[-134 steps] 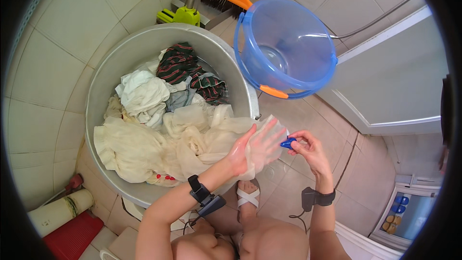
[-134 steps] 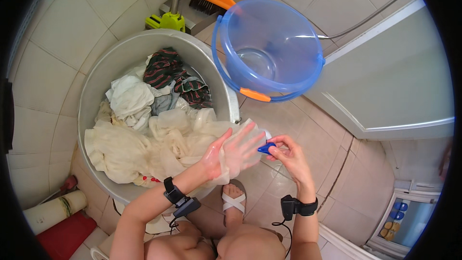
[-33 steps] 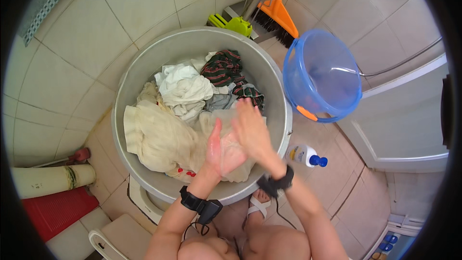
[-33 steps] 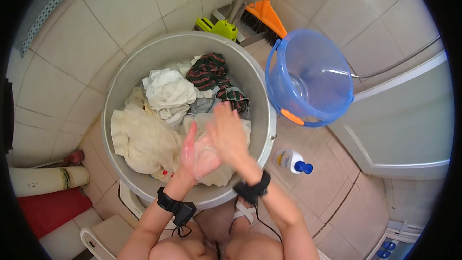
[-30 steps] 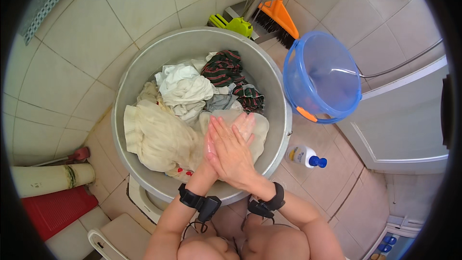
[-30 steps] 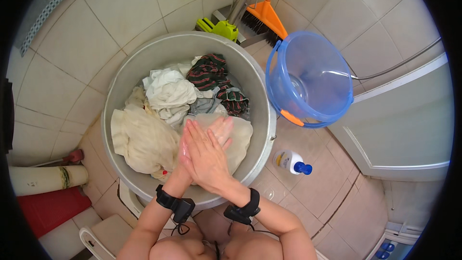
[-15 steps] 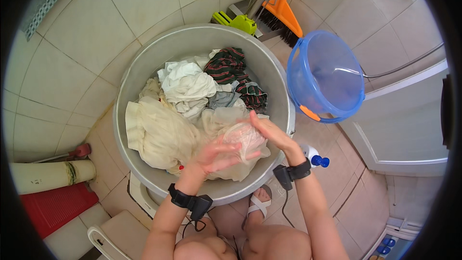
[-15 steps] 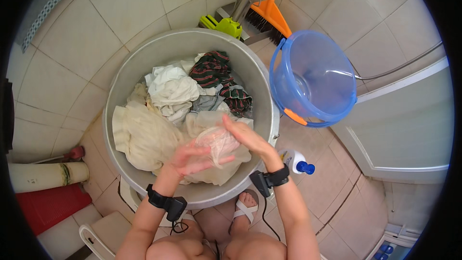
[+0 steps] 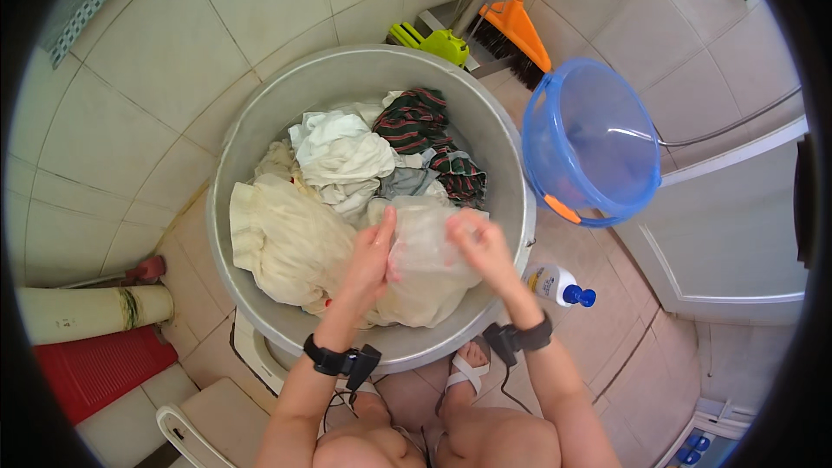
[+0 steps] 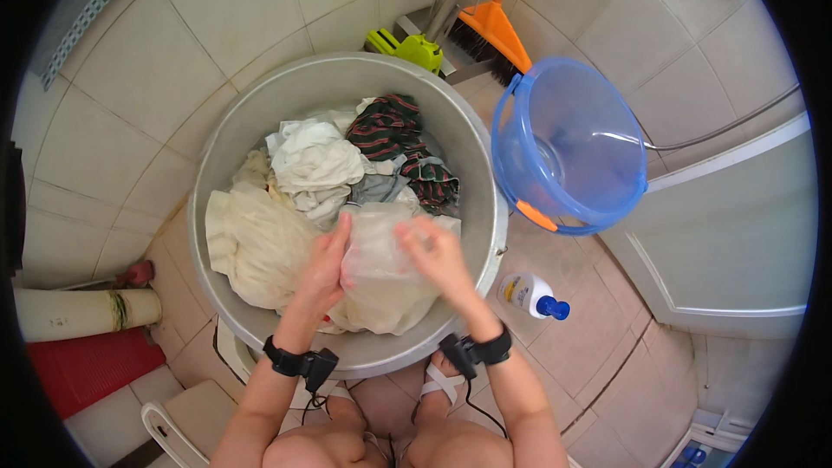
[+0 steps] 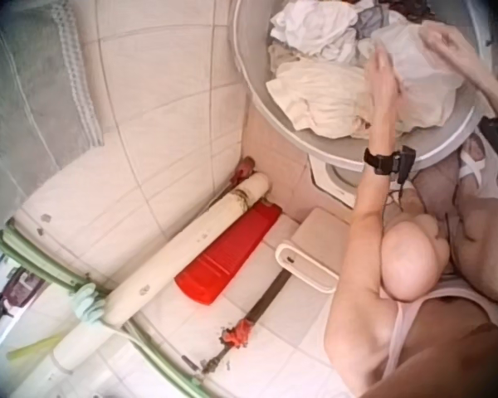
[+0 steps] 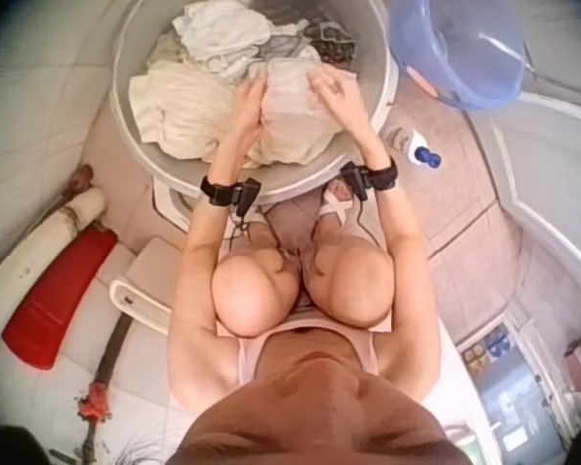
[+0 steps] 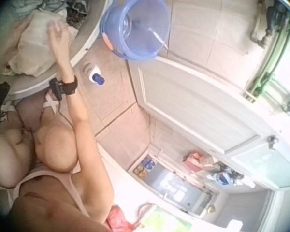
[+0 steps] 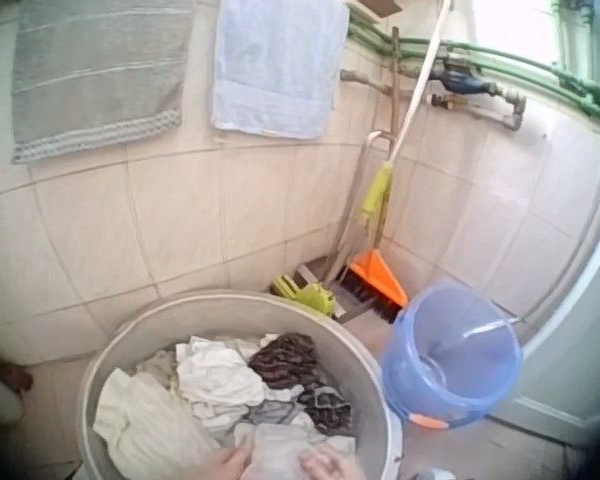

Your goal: The person holds and rubs a white mesh fabric bag by hand inside a large gray basin containing soapy water and clothes, turning it over to check different sides before lifting it up out of the basin.

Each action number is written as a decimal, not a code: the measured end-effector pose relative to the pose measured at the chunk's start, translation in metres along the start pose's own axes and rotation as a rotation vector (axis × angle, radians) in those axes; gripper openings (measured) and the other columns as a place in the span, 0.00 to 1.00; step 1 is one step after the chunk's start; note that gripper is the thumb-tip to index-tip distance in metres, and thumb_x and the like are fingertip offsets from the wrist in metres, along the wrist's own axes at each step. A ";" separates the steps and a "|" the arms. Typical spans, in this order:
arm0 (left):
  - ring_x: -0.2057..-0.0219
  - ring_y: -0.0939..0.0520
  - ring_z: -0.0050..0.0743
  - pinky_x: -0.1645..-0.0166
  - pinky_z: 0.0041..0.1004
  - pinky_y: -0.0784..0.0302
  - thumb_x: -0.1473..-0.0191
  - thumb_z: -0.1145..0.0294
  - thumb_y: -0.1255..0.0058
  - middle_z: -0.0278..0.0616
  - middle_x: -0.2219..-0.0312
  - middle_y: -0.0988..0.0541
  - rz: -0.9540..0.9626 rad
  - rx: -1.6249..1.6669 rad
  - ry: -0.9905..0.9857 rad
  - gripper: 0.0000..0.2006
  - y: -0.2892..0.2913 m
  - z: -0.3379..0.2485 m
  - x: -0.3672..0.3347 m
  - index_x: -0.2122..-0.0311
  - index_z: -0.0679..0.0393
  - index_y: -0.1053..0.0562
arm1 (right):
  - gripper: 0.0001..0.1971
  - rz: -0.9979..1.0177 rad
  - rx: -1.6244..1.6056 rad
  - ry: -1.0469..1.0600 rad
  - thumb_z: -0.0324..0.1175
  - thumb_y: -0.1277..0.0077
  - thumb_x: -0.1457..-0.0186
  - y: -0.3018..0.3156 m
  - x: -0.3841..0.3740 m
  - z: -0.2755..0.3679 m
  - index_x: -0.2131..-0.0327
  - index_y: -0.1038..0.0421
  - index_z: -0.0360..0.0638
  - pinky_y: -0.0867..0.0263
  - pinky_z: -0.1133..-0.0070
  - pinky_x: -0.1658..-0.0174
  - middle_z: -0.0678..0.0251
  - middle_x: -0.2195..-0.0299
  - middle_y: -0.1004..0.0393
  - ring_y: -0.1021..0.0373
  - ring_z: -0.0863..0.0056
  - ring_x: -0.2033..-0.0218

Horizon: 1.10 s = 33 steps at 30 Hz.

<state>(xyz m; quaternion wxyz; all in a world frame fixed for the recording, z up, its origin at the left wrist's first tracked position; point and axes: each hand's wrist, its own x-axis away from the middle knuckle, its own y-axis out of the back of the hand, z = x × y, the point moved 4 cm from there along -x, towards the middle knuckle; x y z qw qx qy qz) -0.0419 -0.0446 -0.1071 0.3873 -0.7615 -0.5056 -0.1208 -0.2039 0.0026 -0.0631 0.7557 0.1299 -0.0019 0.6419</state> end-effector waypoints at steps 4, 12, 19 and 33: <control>0.85 0.36 0.09 0.84 0.20 0.44 0.43 0.52 0.56 0.24 0.85 0.34 -0.120 0.182 -0.059 0.19 -0.030 0.004 0.004 0.80 0.52 0.35 | 0.13 -0.157 0.719 0.596 0.37 0.56 0.43 -0.063 0.024 0.028 0.77 0.32 0.42 0.42 0.76 0.83 0.61 0.87 0.32 0.35 0.74 0.88; 0.84 0.35 0.13 0.81 0.21 0.41 0.44 0.58 0.55 0.26 0.84 0.34 -0.147 0.198 -0.068 0.13 -0.027 0.007 -0.001 0.77 0.52 0.33 | 0.23 -0.343 0.625 0.398 0.39 0.61 0.41 -0.065 0.024 0.018 0.86 0.34 0.36 0.46 0.69 0.86 0.51 0.90 0.38 0.38 0.58 0.91; 0.89 0.40 0.13 0.84 0.23 0.45 0.45 0.62 0.56 0.24 0.86 0.37 -0.080 0.167 -0.051 0.14 -0.022 0.009 -0.003 0.81 0.52 0.36 | 0.23 -0.413 0.518 0.506 0.39 0.59 0.42 -0.076 0.030 0.041 0.88 0.34 0.36 0.44 0.68 0.85 0.52 0.92 0.39 0.38 0.58 0.91; 0.84 0.36 0.13 0.82 0.22 0.42 0.46 0.65 0.55 0.25 0.83 0.33 -0.074 0.328 0.061 0.09 -0.022 0.027 -0.005 0.77 0.53 0.32 | 0.19 -0.373 0.690 0.312 0.35 0.54 0.47 -0.055 -0.003 0.016 0.89 0.35 0.40 0.43 0.68 0.86 0.55 0.91 0.36 0.36 0.59 0.90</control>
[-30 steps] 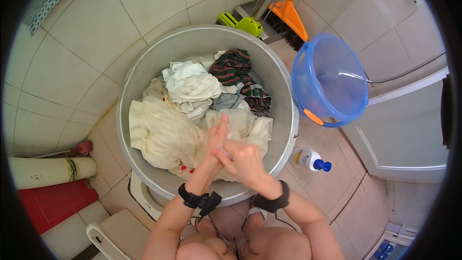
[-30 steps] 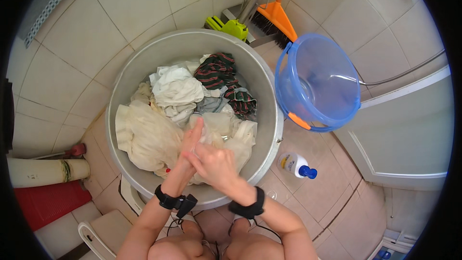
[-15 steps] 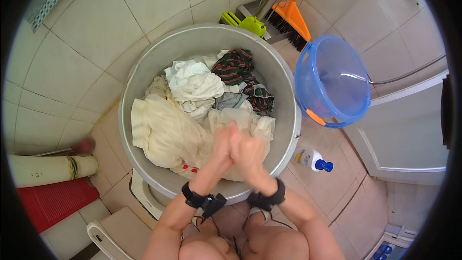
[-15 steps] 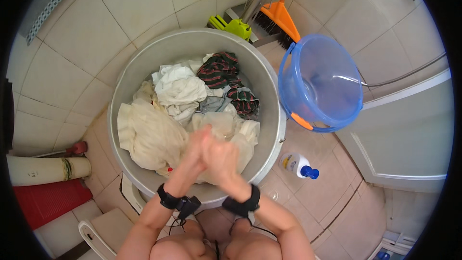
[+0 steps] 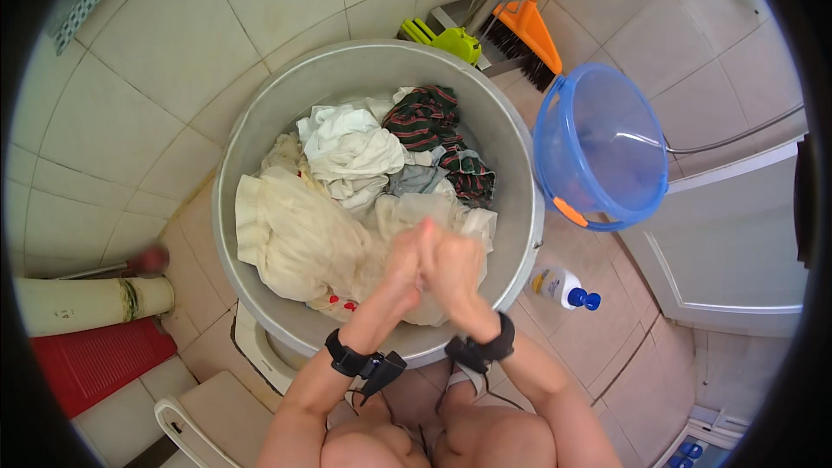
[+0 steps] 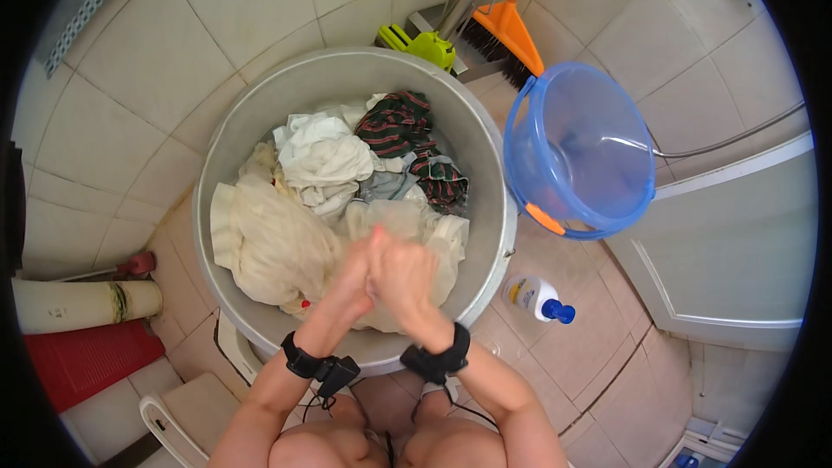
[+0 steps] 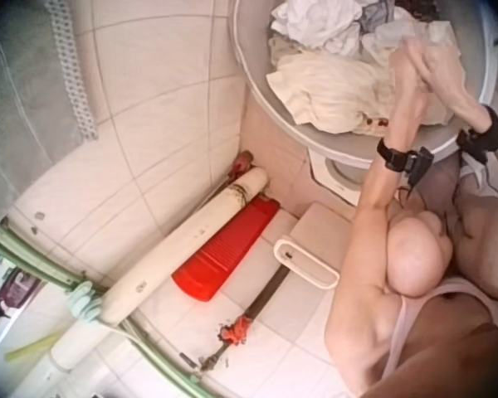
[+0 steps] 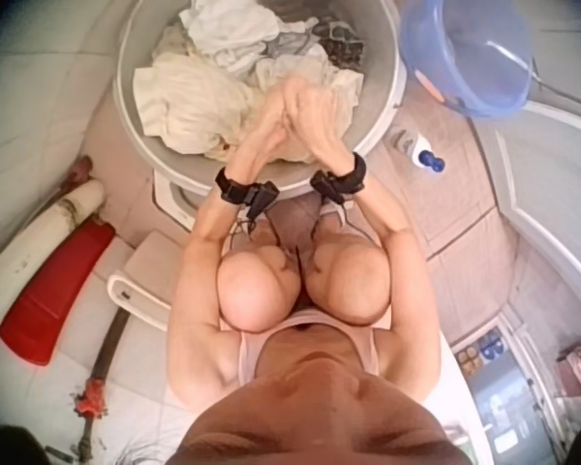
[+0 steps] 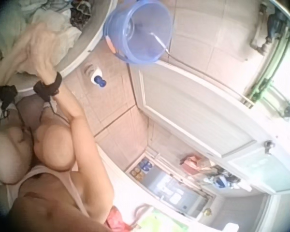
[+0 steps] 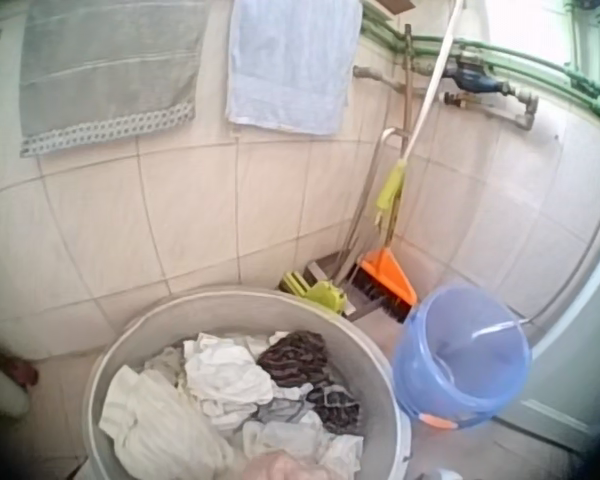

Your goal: The person holds and rubs a white mesh fabric bag by hand inside a large gray basin containing soapy water and clothes, turning it over to check different sides before lifting it up out of the basin.

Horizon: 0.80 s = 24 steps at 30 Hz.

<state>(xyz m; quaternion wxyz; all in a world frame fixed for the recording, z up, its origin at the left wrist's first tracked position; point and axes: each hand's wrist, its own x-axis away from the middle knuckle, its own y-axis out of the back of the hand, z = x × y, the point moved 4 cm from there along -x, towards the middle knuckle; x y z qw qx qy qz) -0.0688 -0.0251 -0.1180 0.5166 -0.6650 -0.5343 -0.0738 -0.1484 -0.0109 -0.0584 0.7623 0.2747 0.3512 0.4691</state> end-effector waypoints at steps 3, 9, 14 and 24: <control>0.84 0.36 0.13 0.82 0.22 0.42 0.46 0.66 0.55 0.25 0.82 0.33 -0.004 -0.045 0.001 0.08 -0.009 -0.006 0.010 0.76 0.54 0.31 | 0.20 -0.049 -0.060 0.054 0.35 0.55 0.46 0.002 0.011 0.011 0.89 0.35 0.39 0.42 0.68 0.86 0.55 0.92 0.37 0.37 0.59 0.91; 0.86 0.37 0.12 0.84 0.20 0.43 0.43 0.61 0.56 0.23 0.85 0.36 -0.016 -0.088 -0.028 0.14 -0.007 -0.007 0.004 0.80 0.51 0.34 | 0.21 0.002 -0.029 0.064 0.36 0.58 0.42 0.002 0.011 0.007 0.87 0.34 0.38 0.46 0.68 0.85 0.53 0.91 0.38 0.39 0.61 0.92; 0.87 0.39 0.10 0.84 0.17 0.46 0.42 0.59 0.57 0.23 0.86 0.35 0.235 -0.328 -0.025 0.15 -0.013 -0.015 0.018 0.79 0.52 0.33 | 0.19 -0.016 -0.167 -0.262 0.40 0.55 0.43 -0.012 -0.020 -0.069 0.84 0.33 0.41 0.41 0.73 0.85 0.60 0.89 0.34 0.34 0.69 0.87; 0.88 0.33 0.11 0.83 0.14 0.40 0.41 0.64 0.58 0.28 0.86 0.32 0.258 -0.758 -0.424 0.11 -0.005 -0.072 0.030 0.69 0.61 0.31 | 0.18 0.260 -1.249 -0.750 0.48 0.60 0.40 0.049 -0.014 -0.076 0.69 0.32 0.41 0.35 0.88 0.69 0.75 0.76 0.31 0.34 0.88 0.75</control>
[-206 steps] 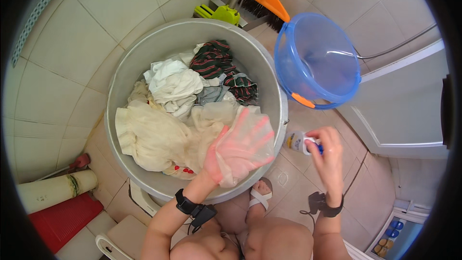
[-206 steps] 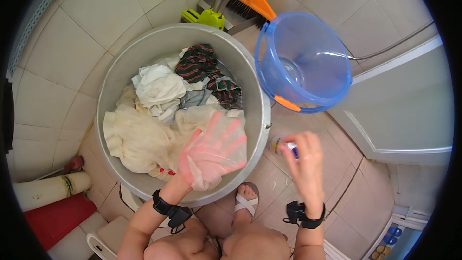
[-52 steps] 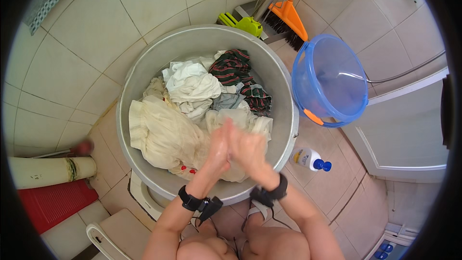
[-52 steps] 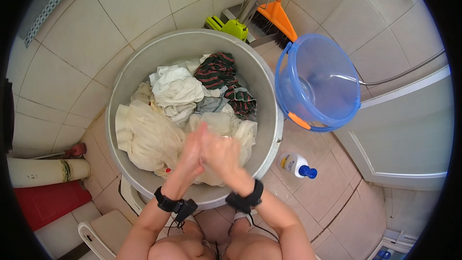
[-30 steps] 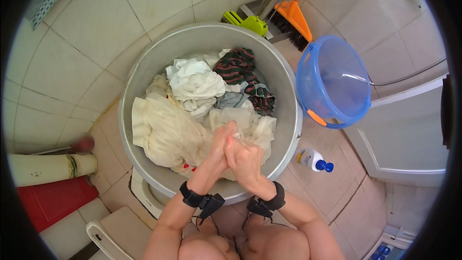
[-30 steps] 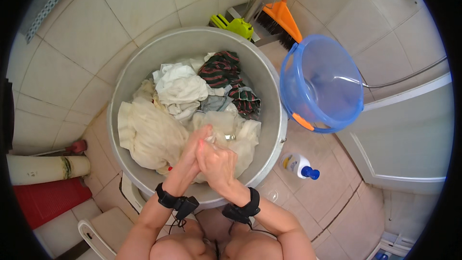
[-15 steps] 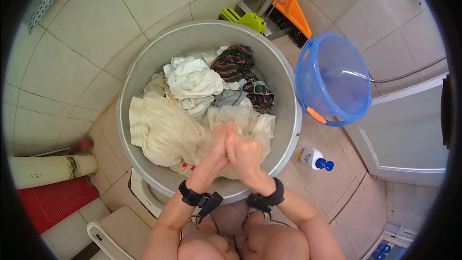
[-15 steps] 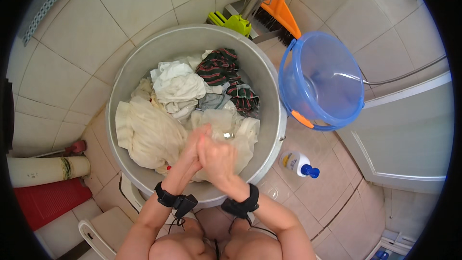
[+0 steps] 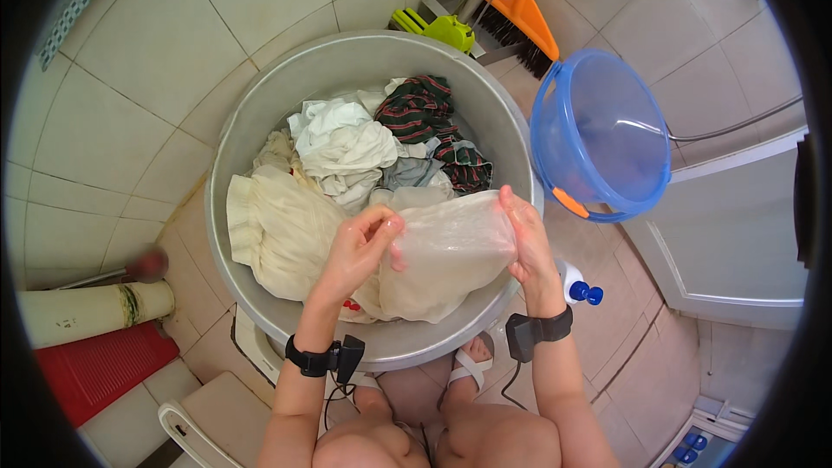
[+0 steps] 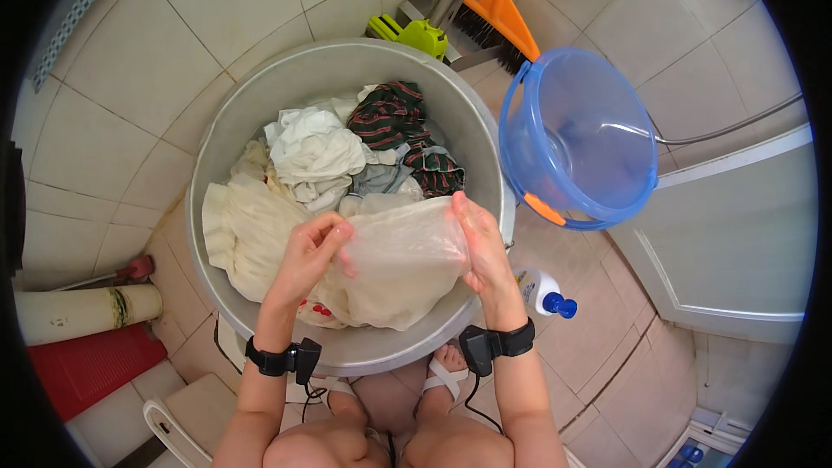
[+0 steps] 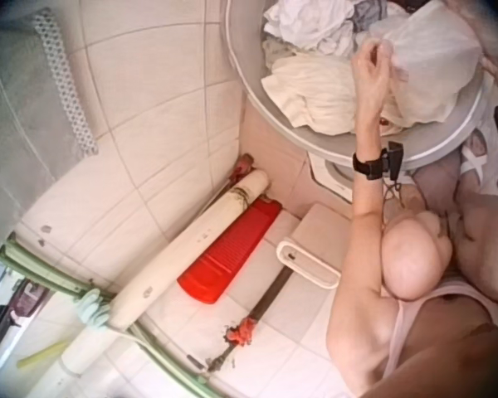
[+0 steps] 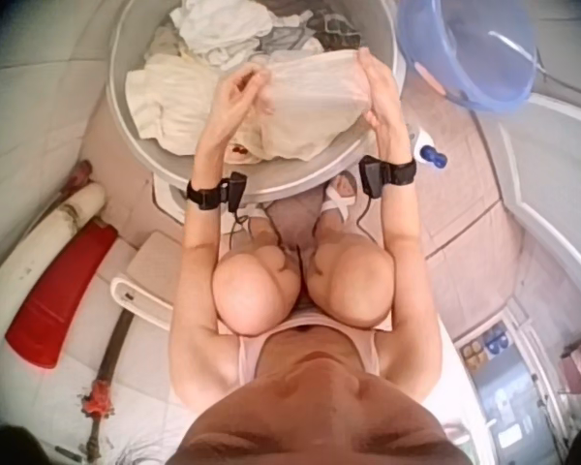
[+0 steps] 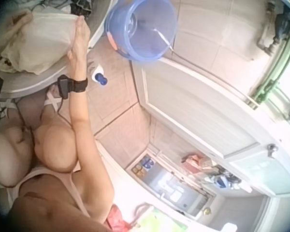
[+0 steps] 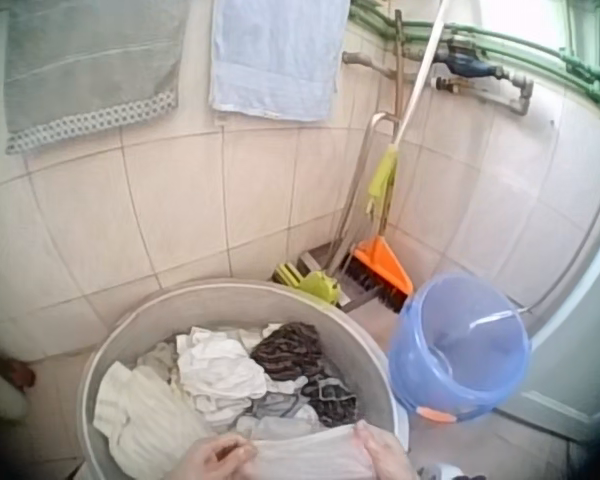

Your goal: The person holds and rubs a white mesh fabric bag by hand inside a large gray basin containing soapy water and clothes, turning it over to check different sides before lifting it up out of the basin.

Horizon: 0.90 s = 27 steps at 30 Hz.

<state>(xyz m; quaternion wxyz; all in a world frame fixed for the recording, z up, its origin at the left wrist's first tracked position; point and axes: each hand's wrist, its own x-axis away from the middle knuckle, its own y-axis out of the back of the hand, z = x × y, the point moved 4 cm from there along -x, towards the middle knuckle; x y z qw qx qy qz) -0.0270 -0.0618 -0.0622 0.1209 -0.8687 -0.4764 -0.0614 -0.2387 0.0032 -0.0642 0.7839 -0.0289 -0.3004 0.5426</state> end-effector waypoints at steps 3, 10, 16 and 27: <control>0.90 0.36 0.11 0.85 0.16 0.41 0.40 0.64 0.59 0.27 0.88 0.34 -0.068 0.068 0.029 0.12 -0.002 -0.008 0.002 0.73 0.60 0.33 | 0.18 0.031 0.111 -0.034 0.46 0.60 0.40 -0.011 0.006 0.000 0.67 0.31 0.39 0.34 0.85 0.67 0.73 0.73 0.29 0.33 0.88 0.72; 0.93 0.43 0.10 0.90 0.16 0.50 0.40 0.60 0.60 0.24 0.90 0.39 -0.268 0.296 0.212 0.14 -0.024 0.008 -0.001 0.76 0.54 0.35 | 0.14 0.217 0.772 0.239 0.39 0.54 0.43 -0.046 0.033 -0.025 0.63 0.30 0.37 0.37 0.81 0.75 0.67 0.78 0.28 0.34 0.82 0.80; 0.89 0.38 0.12 0.84 0.18 0.43 0.43 0.57 0.56 0.25 0.86 0.37 -0.246 0.640 0.560 0.14 -0.068 0.015 0.014 0.77 0.51 0.35 | 0.10 -0.197 1.351 0.687 0.34 0.52 0.47 -0.079 0.002 -0.014 0.70 0.31 0.35 0.41 0.75 0.85 0.57 0.88 0.35 0.35 0.70 0.89; 0.84 0.34 0.16 0.82 0.23 0.41 0.43 0.64 0.60 0.27 0.82 0.34 -0.368 0.811 0.522 0.10 -0.065 0.057 0.004 0.76 0.51 0.35 | 0.17 -0.223 1.193 0.820 0.35 0.56 0.44 -0.101 0.034 -0.024 0.83 0.32 0.36 0.42 0.68 0.84 0.52 0.89 0.35 0.36 0.58 0.89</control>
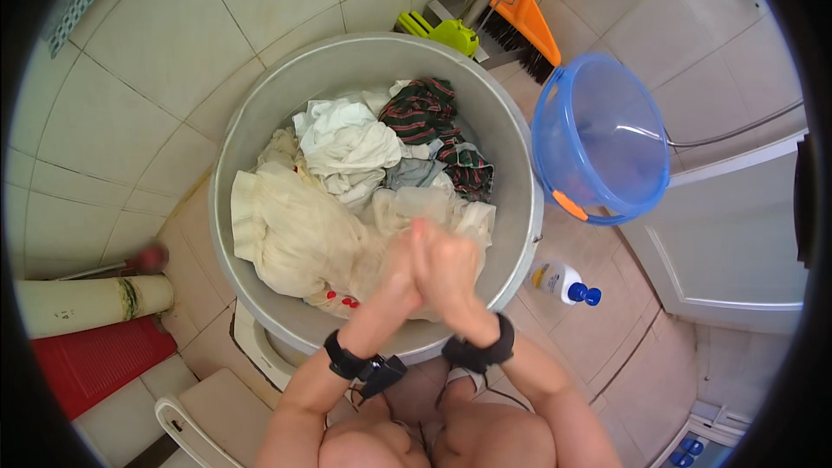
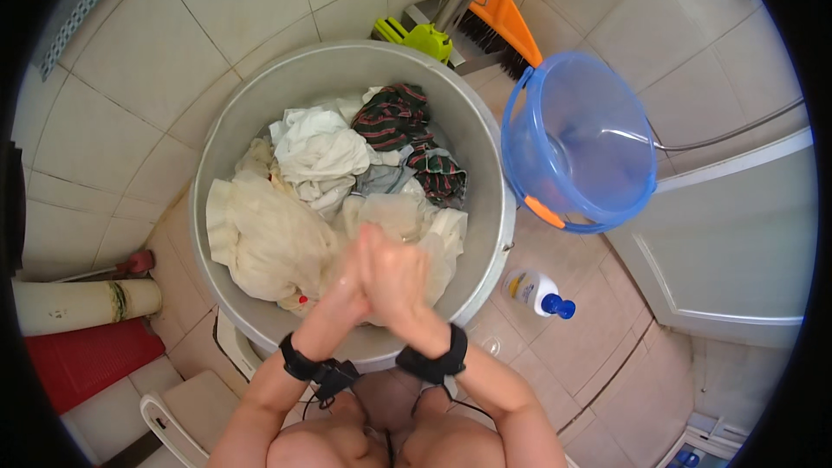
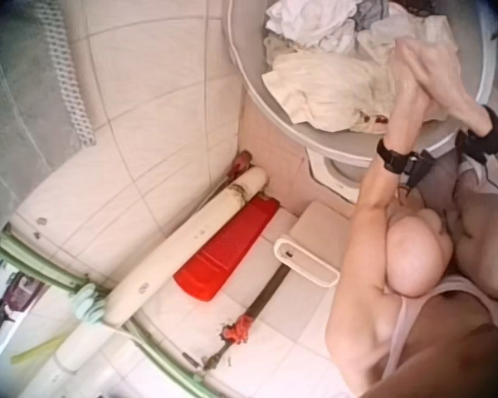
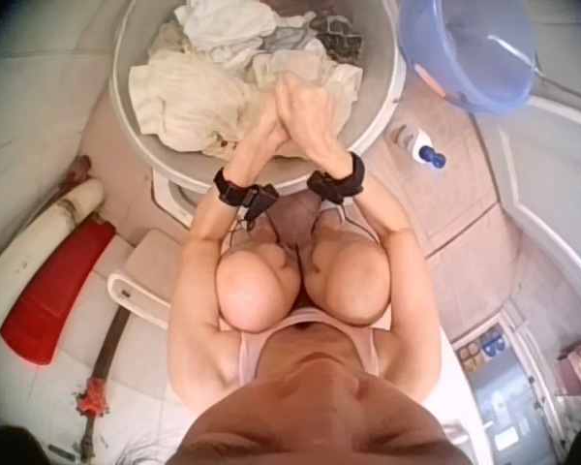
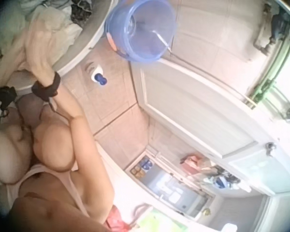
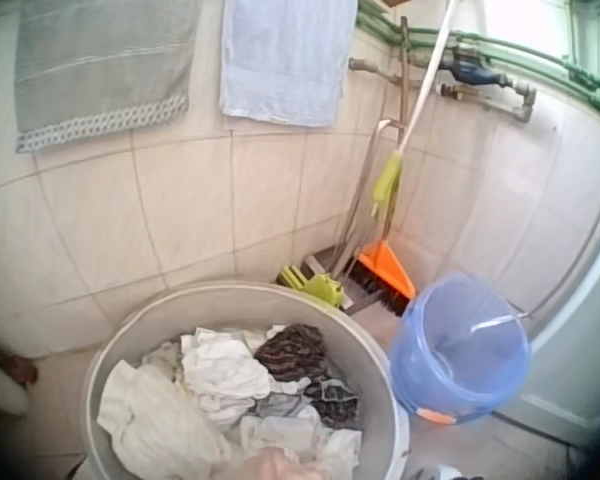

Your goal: The person holds and rubs a white mesh fabric bag by hand inside a large gray basin containing soapy water and clothes, turning it over to check different sides before lifting it up out of the basin.

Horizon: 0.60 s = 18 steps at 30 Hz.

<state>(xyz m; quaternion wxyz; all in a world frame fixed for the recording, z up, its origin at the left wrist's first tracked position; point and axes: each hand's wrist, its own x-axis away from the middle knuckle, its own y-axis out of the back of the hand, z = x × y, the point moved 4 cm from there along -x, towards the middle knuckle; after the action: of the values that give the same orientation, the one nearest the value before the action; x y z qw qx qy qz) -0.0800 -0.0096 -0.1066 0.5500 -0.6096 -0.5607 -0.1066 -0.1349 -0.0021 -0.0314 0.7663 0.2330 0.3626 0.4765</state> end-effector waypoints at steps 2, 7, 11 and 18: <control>0.84 0.35 0.16 0.82 0.23 0.41 0.44 0.66 0.60 0.28 0.83 0.34 0.123 0.027 -0.043 0.10 0.009 -0.011 -0.002 0.77 0.52 0.35 | 0.18 0.065 0.000 -0.001 0.36 0.58 0.43 -0.002 0.008 0.008 0.83 0.32 0.37 0.42 0.69 0.84 0.53 0.89 0.35 0.36 0.58 0.89; 0.88 0.38 0.16 0.85 0.21 0.46 0.44 0.67 0.61 0.27 0.85 0.36 0.149 -0.068 0.024 0.10 -0.003 -0.008 0.006 0.77 0.53 0.36 | 0.18 0.052 0.048 -0.143 0.36 0.58 0.43 -0.002 -0.006 -0.019 0.83 0.31 0.37 0.42 0.70 0.84 0.53 0.90 0.35 0.36 0.59 0.90; 0.92 0.41 0.14 0.89 0.19 0.50 0.42 0.61 0.59 0.26 0.88 0.37 0.064 0.021 -0.035 0.12 0.004 -0.007 -0.002 0.75 0.54 0.34 | 0.16 0.039 0.107 -0.044 0.38 0.57 0.43 -0.014 0.008 -0.017 0.76 0.29 0.37 0.40 0.68 0.83 0.52 0.88 0.34 0.35 0.59 0.89; 0.88 0.40 0.08 0.86 0.16 0.50 0.42 0.55 0.56 0.24 0.89 0.38 0.199 -0.358 -0.183 0.16 -0.011 -0.069 0.034 0.77 0.54 0.33 | 0.24 0.488 -0.707 -0.573 0.50 0.64 0.39 0.017 -0.011 -0.074 0.72 0.29 0.37 0.45 0.84 0.71 0.73 0.80 0.35 0.42 0.87 0.74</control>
<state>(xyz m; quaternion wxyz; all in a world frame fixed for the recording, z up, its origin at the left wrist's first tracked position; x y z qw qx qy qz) -0.0434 -0.0473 -0.0492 0.3877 -0.7571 -0.5174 -0.0939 -0.2058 -0.0039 -0.0621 0.7334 0.1588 -0.1102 0.6517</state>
